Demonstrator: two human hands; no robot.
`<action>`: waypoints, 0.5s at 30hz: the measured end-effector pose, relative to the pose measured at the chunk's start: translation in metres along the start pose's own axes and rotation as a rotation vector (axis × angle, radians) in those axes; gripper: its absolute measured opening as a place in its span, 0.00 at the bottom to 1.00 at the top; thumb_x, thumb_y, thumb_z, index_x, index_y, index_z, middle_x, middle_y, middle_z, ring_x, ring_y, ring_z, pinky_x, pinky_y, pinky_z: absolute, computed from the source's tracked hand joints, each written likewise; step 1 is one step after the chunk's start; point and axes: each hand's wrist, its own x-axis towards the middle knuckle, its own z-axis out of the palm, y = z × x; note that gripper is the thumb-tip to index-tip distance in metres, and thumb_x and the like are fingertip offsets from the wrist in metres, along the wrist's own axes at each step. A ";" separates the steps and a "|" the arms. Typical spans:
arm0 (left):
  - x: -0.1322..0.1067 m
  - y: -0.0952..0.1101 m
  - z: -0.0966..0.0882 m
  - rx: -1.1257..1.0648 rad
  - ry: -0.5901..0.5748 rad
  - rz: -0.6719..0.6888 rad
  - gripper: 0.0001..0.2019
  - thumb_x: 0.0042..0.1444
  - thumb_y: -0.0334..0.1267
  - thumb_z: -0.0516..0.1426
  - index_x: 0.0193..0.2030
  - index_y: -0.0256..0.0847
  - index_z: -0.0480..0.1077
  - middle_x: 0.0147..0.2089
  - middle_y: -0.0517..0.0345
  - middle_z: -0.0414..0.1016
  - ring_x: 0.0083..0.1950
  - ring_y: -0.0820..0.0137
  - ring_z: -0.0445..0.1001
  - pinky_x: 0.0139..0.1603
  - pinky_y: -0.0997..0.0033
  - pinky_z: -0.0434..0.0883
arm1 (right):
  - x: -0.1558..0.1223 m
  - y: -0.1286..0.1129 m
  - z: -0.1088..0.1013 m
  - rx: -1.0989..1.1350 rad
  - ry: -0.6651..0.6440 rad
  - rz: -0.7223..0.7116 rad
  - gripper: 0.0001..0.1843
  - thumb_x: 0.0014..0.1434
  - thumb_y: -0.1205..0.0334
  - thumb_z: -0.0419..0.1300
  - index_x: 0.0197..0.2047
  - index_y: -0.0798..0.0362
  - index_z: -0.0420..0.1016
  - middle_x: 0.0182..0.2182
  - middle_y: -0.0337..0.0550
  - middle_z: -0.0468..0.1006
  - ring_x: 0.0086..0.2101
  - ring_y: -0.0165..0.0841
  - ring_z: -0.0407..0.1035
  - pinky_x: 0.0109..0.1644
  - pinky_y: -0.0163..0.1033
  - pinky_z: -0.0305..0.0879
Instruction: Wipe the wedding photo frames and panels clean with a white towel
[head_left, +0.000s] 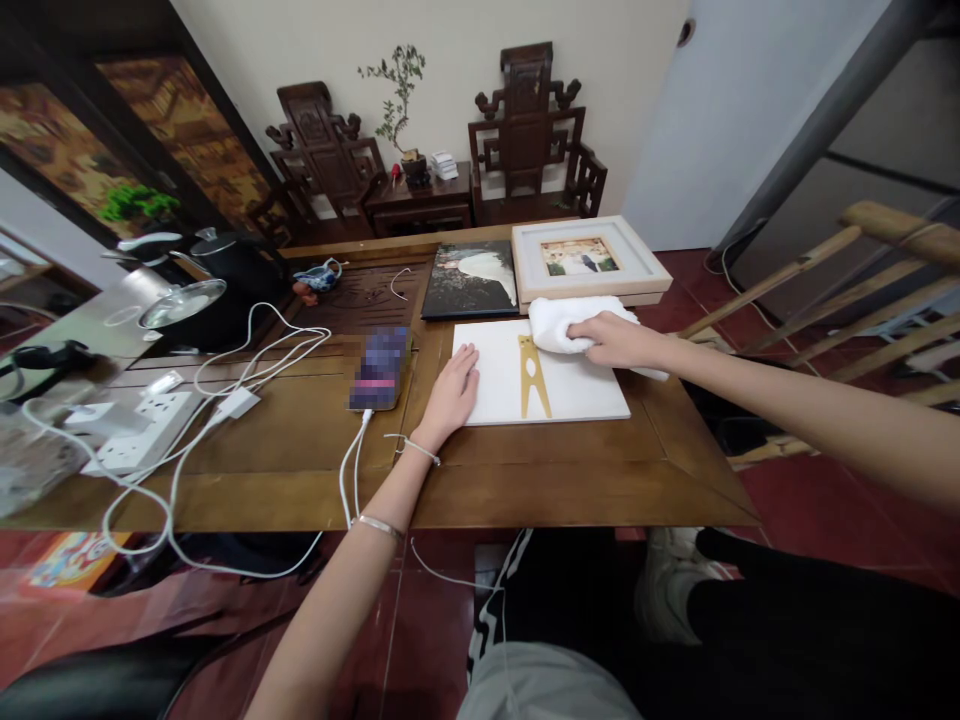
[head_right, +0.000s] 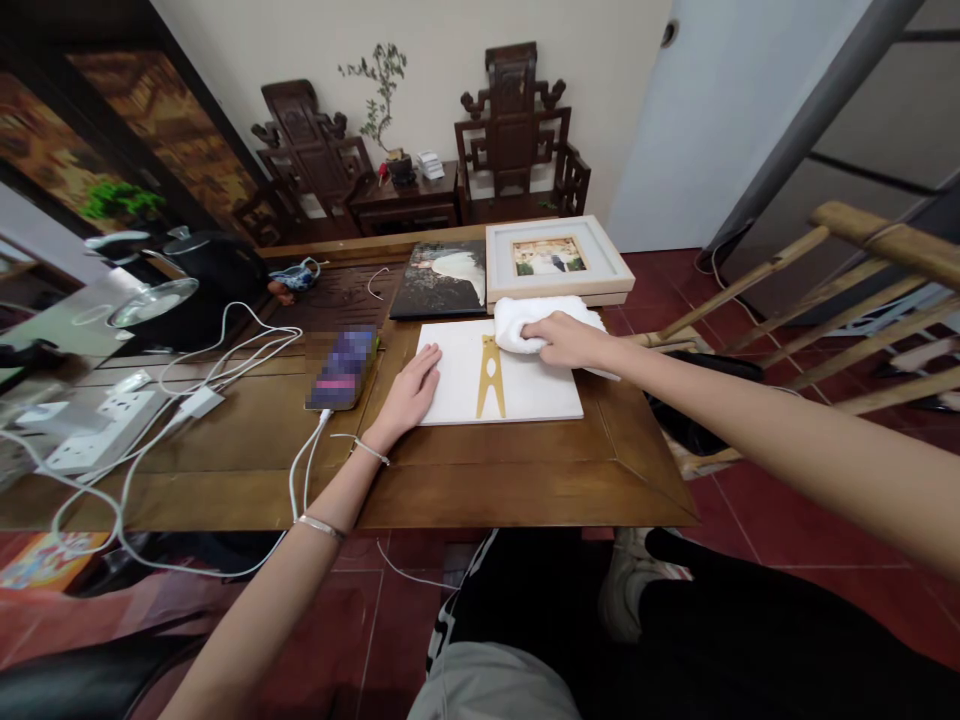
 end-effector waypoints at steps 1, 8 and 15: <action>0.000 0.000 0.000 -0.004 0.001 0.000 0.21 0.66 0.34 0.48 0.62 0.34 0.68 0.69 0.44 0.64 0.73 0.60 0.58 0.74 0.51 0.55 | -0.003 -0.001 0.002 -0.009 0.000 -0.009 0.11 0.42 0.73 0.50 0.29 0.50 0.61 0.23 0.39 0.65 0.28 0.35 0.60 0.34 0.38 0.51; 0.000 -0.001 0.001 0.000 0.011 0.010 0.21 0.65 0.34 0.48 0.62 0.34 0.69 0.69 0.44 0.64 0.73 0.60 0.59 0.74 0.51 0.55 | -0.046 -0.030 0.006 -0.030 -0.045 -0.084 0.11 0.42 0.75 0.49 0.27 0.50 0.62 0.24 0.40 0.67 0.29 0.35 0.63 0.35 0.38 0.52; 0.000 0.001 -0.001 0.003 -0.002 -0.003 0.21 0.64 0.33 0.48 0.62 0.34 0.68 0.69 0.44 0.64 0.73 0.59 0.59 0.74 0.50 0.55 | -0.090 -0.078 0.000 0.070 -0.231 -0.002 0.13 0.42 0.78 0.49 0.26 0.51 0.63 0.24 0.39 0.68 0.28 0.33 0.65 0.33 0.37 0.53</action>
